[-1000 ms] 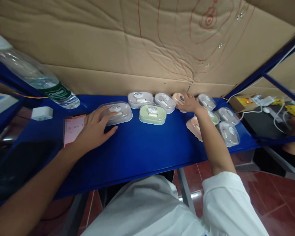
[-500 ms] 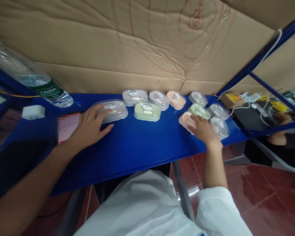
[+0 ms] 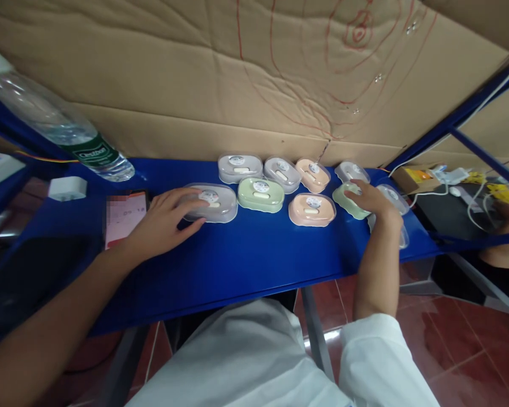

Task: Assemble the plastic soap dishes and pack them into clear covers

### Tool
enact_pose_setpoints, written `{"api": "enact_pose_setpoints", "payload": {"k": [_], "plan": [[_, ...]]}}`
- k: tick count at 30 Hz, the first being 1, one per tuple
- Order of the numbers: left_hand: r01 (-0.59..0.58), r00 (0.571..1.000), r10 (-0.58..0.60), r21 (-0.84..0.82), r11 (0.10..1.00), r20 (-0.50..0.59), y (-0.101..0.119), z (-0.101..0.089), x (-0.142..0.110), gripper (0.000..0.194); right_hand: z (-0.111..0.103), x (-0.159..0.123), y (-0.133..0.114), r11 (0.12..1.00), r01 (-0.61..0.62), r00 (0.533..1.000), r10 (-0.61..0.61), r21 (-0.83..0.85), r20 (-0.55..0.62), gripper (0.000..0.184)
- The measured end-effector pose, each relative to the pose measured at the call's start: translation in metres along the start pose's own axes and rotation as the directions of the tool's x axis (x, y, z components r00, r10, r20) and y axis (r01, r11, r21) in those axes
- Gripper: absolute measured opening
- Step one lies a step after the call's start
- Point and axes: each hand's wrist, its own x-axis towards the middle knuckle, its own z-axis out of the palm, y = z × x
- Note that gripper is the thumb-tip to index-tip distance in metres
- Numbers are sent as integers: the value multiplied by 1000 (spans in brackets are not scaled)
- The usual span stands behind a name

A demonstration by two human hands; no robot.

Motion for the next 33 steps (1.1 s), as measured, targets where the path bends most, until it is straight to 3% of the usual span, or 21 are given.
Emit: {"api": "enact_pose_setpoints", "payload": {"k": [3,5,9,15,24,29,33], "plan": [[-45,999,45,-11,999,12,4,0,0,34,15,13,-6,995,-101,994,101,-5,34,47],[-64,998,64,-15,998,18,6,0,0,33,26,12,-17,991,-132,991,132,-1,-6,53],[-68,997,69,-11,998,25,9,-1,0,32,40,5,-35,992,-124,989,126,29,-78,55],[-150,988,151,-20,988,14,17,1,-1,30,39,5,-41,993,-102,989,107,56,-98,55],[-148,988,150,-62,987,25,19,2,-2,34,44,1,-65,990,48,990,-29,135,-138,48],[-133,990,136,-77,988,41,20,-2,-2,37,45,2,-65,976,133,987,-115,170,-115,48],[-139,989,142,-66,988,49,20,-3,-2,38,46,2,-62,978,132,987,-115,159,-112,47]]}}
